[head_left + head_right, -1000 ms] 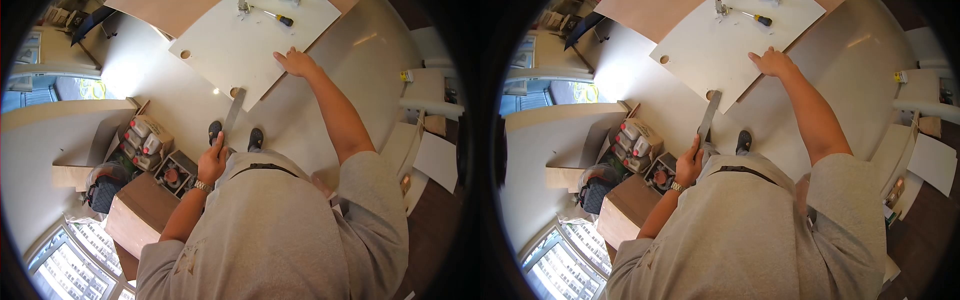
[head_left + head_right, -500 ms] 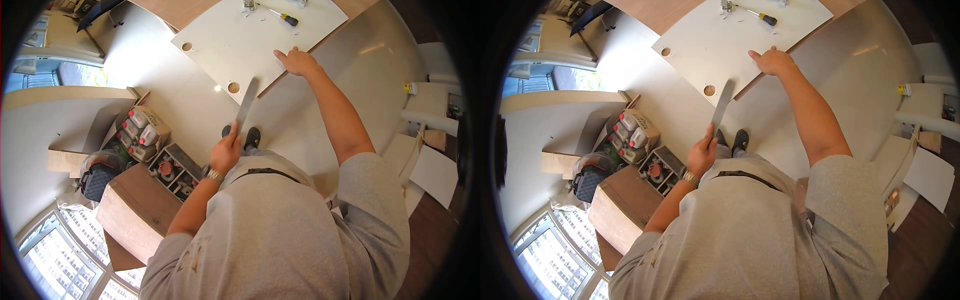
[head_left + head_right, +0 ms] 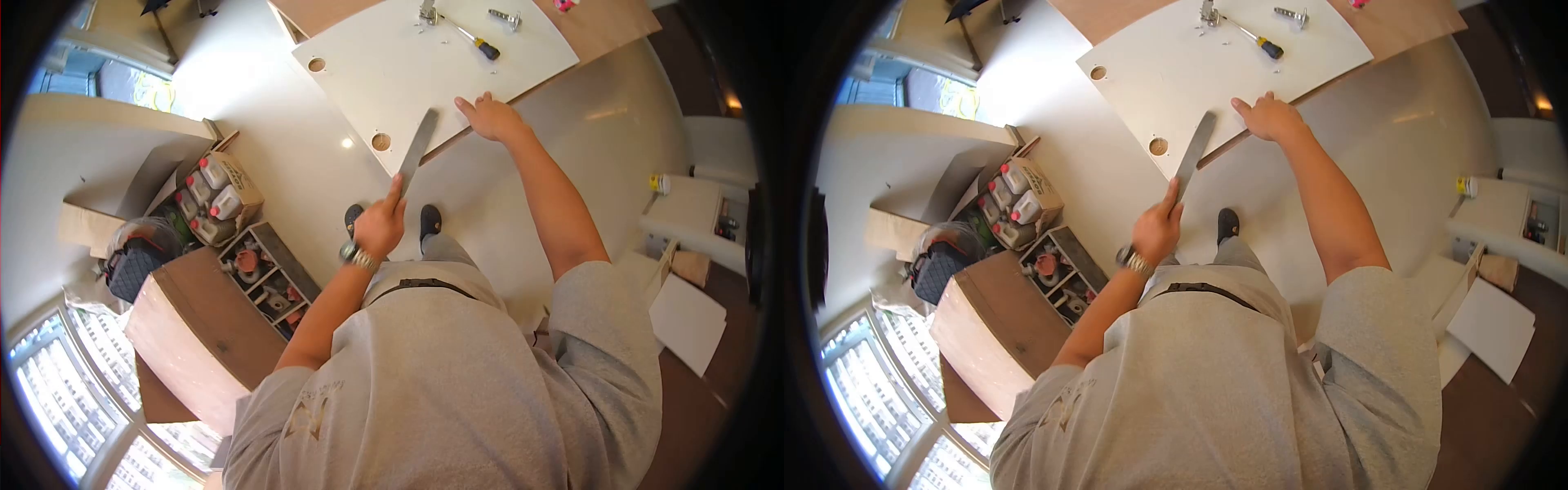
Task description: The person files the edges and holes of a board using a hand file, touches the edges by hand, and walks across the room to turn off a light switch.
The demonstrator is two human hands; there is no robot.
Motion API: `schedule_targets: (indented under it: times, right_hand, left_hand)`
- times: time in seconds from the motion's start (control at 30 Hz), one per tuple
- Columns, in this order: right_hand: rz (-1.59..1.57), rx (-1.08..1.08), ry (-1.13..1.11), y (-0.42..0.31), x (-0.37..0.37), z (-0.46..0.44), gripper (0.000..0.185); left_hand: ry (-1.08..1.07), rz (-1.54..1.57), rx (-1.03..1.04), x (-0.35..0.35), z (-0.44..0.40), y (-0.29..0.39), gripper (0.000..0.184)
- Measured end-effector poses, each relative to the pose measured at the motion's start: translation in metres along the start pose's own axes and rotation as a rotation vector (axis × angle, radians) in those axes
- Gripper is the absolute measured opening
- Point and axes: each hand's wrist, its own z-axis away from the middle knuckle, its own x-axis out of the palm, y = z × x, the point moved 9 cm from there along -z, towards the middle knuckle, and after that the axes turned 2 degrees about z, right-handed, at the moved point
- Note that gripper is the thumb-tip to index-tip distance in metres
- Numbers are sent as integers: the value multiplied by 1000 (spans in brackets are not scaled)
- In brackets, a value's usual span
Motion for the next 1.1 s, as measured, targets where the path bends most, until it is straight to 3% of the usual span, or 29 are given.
schedule_targets:
  times: [0.1, 0.2, 0.3, 0.43, 0.53, 0.73, 0.93, 1.1]
  right_hand:
    - [-7, -119, -70, 2, -9, 8, 85]
    - [80, -265, 64, 16, 4, -12, 84]
    - [127, -261, 140, 14, 5, -2, 82]
    - [203, -247, 11, 10, 2, -6, 82]
    - [218, -260, -17, 10, -8, -6, 82]
    - [221, -281, 2, 13, 4, -11, 82]
    - [204, -272, -28, 13, -2, -9, 81]
    - [182, -257, 16, 13, -2, -6, 81]
  left_hand:
    - [99, 25, -31, 7, -16, 19, 54]
    - [156, 65, -137, 5, 42, 1, 54]
    - [187, 73, -228, 13, 78, -4, 55]
    - [216, 13, -225, 31, -17, 43, 59]
    - [254, 37, -210, 35, -31, 52, 60]
    - [250, 126, -394, 33, 65, 30, 53]
    - [184, 42, -340, 36, -46, 59, 55]
    - [332, 127, -249, 25, 56, 27, 54]
